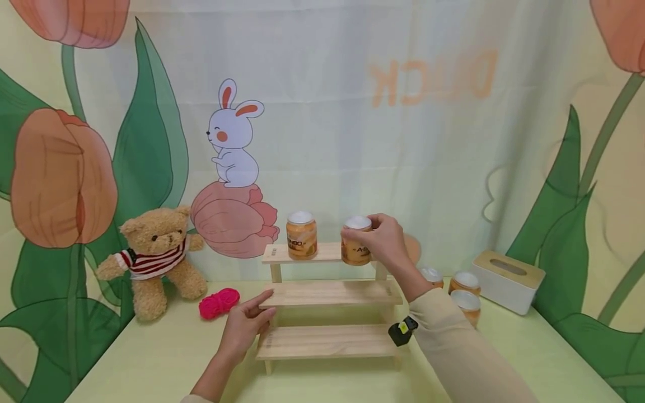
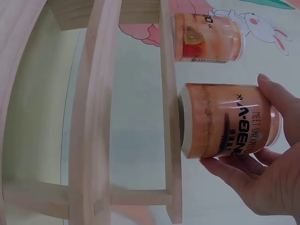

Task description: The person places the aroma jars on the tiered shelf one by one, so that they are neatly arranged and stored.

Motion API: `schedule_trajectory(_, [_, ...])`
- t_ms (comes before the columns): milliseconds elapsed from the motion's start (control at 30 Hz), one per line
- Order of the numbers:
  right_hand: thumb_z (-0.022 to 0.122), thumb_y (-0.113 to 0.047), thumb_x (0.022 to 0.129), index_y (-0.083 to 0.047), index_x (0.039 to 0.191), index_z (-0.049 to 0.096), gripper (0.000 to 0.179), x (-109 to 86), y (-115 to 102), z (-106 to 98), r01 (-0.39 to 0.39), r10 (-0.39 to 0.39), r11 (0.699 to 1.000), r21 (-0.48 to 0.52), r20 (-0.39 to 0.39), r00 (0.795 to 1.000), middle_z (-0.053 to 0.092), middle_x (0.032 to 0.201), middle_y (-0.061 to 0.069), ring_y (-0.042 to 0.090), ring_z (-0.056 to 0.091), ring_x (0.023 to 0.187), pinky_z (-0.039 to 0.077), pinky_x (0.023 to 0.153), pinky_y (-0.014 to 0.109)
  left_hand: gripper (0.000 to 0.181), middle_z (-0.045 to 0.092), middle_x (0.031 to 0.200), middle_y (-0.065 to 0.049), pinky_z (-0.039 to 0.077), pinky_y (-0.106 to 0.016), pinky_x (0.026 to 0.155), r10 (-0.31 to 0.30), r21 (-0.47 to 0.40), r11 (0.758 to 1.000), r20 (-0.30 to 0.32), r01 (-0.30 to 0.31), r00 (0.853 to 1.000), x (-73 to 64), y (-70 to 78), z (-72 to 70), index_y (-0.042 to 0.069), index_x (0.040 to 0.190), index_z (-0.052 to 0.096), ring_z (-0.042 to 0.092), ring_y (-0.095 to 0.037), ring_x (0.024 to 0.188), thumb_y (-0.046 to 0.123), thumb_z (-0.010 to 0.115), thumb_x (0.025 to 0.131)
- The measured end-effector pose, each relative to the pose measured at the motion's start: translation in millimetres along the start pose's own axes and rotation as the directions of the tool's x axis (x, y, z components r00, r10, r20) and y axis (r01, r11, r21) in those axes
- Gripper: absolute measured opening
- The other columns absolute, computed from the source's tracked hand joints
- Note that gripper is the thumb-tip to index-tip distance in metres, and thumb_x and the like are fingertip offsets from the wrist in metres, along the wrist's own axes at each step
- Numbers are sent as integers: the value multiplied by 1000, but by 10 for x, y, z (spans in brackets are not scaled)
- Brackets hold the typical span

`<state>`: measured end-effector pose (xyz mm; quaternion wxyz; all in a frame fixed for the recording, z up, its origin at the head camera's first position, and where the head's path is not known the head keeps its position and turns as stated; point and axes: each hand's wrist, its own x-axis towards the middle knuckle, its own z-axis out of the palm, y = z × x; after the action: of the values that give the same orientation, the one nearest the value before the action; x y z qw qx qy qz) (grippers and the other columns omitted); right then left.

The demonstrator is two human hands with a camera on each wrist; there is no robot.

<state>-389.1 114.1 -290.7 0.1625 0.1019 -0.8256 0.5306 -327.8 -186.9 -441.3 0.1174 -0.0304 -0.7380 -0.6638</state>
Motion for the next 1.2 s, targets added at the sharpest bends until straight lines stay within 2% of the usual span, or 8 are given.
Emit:
schedule_trajectory(133, [86, -48, 76, -1, 120, 61, 69, 81, 7, 60, 10, -12, 999, -50, -28, 1000, 64, 113, 14, 29, 61, 101, 53, 82, 44, 48, 73, 100, -18, 49, -24, 61, -6, -1, 1000, -6, 6, 1000, 3, -7, 4, 6, 136, 62, 58, -18, 74, 3, 73, 90])
schedule_trajectory(333, [85, -48, 77, 0, 123, 57, 72, 143, -1, 134, 30, -36, 996, -84, -64, 997, 63, 114, 16, 30, 61, 99, 53, 81, 44, 48, 73, 101, -16, 51, -23, 63, -3, 2, 1000, -3, 3, 1000, 9, 9, -1, 6, 137, 62, 59, -18, 75, 2, 73, 90])
schedule_trajectory(800, [84, -48, 78, 2, 132, 52, 80, 198, 12, 208, -10, 1, 996, -89, -100, 995, 60, 122, 18, 32, 60, 106, 53, 85, 45, 47, 72, 94, -16, 45, -23, 57, 7, -16, 1000, 8, -7, 1000, -11, 3, -3, 5, 136, 62, 55, -17, 68, 0, 72, 90])
schedule_trajectory(1067, [83, -49, 78, 1, 132, 52, 79, 190, 30, 206, -10, 0, 995, -96, -102, 995, 60, 122, 18, 32, 60, 105, 53, 85, 46, 46, 72, 99, -20, 48, -23, 60, 9, -16, 1000, 4, -9, 1000, -9, 3, 14, 6, 135, 64, 58, -16, 70, 1, 72, 90])
schedule_trajectory(1200, [84, -50, 77, 1, 133, 52, 82, 188, 33, 210, -5, -5, 996, -93, -106, 994, 60, 124, 18, 32, 59, 107, 52, 86, 46, 46, 73, 99, -18, 51, -23, 62, 6, -4, 1000, 1, -6, 1000, -4, -3, 2, 6, 136, 63, 60, -16, 72, 2, 72, 90])
